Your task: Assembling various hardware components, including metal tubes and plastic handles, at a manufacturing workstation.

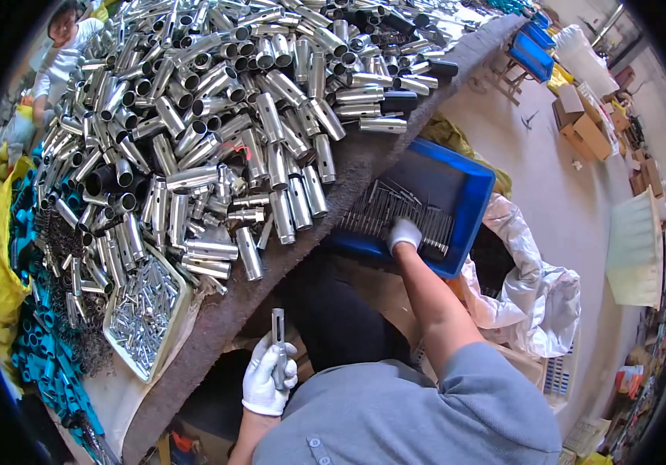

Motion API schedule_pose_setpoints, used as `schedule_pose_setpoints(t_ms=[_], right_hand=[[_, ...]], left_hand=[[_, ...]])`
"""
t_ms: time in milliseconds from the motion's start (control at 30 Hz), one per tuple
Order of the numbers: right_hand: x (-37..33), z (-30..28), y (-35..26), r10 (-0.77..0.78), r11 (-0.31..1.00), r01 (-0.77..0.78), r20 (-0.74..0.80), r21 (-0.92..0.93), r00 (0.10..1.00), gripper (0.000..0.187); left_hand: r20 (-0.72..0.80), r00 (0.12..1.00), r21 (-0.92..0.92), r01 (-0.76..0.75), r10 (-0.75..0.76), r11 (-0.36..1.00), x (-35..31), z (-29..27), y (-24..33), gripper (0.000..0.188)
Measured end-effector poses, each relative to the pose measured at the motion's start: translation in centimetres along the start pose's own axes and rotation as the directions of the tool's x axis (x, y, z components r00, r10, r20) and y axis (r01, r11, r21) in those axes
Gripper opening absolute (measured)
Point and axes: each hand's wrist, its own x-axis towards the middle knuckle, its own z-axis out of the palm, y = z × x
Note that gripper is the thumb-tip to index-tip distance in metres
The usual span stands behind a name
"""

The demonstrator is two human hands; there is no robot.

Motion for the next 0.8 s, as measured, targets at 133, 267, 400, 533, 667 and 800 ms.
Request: schedule_pose_setpoints(t_ms=[133, 267, 400, 533, 667, 800], right_hand=[[1.5, 0.8, 0.2, 0.157, 0.986, -0.16, 0.046, 0.051, 0.986, 0.035], [1.3, 0.9, -0.3, 0.237, 0.961, -0.245, 0.075, 0.128, 0.969, 0.044], [0.3, 1.2, -0.8, 0.252, 0.94, -0.25, 0.02, 0.23, 0.967, 0.045], [0.2, 1.7, 0.4, 0.224, 0.949, -0.214, -0.014, 0.231, 0.975, 0.042], [-0.7, 1.1, 2.1, 0.213, 0.61, -0.065, -0.085, 0.789, 0.973, 0.037], [-6.9, -6.3, -1.5, -0.069, 0.042, -0.025, 0.028, 0.999, 0.997, 0.028]], left_hand=[[-0.033, 0.999, -0.007, 0.008, -0.008, 1.0, 0.3, -0.3, -0.3, 0.04], [-0.017, 1.0, -0.005, 0.021, -0.021, 1.0, 0.6, -0.7, -0.4, 0.039], [-0.033, 0.999, -0.028, 0.01, -0.011, 1.0, 0.5, -1.1, -0.4, 0.038], [-0.034, 0.999, -0.04, 0.005, -0.006, 0.999, 0.5, -1.6, -0.6, 0.038], [0.018, 1.0, 0.0, 0.014, -0.014, 1.0, 0.3, -0.2, -0.4, 0.037], [0.022, 0.999, 0.096, -0.035, 0.033, 0.995, -0.8, -0.3, 0.2, 0.04]])
